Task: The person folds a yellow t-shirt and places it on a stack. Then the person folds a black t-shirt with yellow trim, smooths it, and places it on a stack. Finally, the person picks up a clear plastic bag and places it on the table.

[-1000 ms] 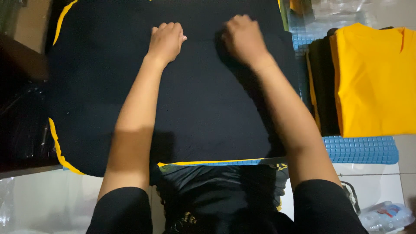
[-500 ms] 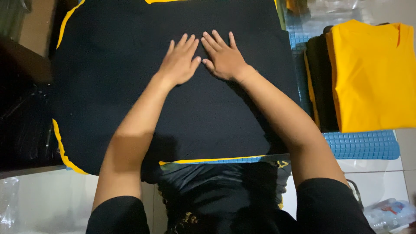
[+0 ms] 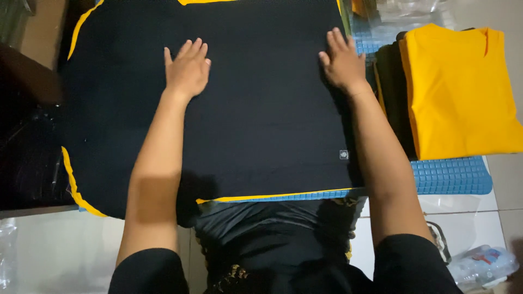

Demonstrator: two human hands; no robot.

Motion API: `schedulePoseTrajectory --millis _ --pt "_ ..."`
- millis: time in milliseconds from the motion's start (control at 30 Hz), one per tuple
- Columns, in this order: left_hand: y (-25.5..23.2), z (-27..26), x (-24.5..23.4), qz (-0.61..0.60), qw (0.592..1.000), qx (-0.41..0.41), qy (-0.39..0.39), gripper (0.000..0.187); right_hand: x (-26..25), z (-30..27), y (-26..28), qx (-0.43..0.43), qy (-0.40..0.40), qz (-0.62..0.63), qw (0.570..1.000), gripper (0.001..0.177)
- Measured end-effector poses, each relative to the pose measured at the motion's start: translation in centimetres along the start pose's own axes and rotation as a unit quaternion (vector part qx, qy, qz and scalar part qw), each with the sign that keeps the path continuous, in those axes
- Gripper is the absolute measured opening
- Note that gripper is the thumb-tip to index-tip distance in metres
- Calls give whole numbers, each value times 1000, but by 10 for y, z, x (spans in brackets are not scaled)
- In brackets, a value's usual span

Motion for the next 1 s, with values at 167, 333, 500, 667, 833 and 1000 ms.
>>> schedulePoseTrajectory --millis 167,333,500,667,833,1000 --pt "26 9 -3 49 971 58 -226 23 22 28 -68 -45 -245 -185 951 44" --pt "37 20 -7 44 991 9 -123 26 18 38 -94 -120 -239 -14 963 31" --pt "60 26 9 -57 982 26 -178 12 11 29 -90 -146 -292 76 942 22" --pt "56 15 -2 -24 967 50 -250 15 -5 19 -77 -170 -327 131 920 21" --pt "58 5 -6 -33 959 79 -270 13 -12 9 -71 -214 -220 87 948 17" --pt "56 10 -2 -52 964 58 -252 15 5 20 -94 -196 -221 122 948 17"
Point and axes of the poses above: each hand's wrist, its own z-axis towards the middle knuckle, its own x-axis out of the palm, y = z × x, the point moved 4 cm from there along z, towards the middle knuckle, and after that the axes turned 9 degrees about -x, right-handed, at the moved point
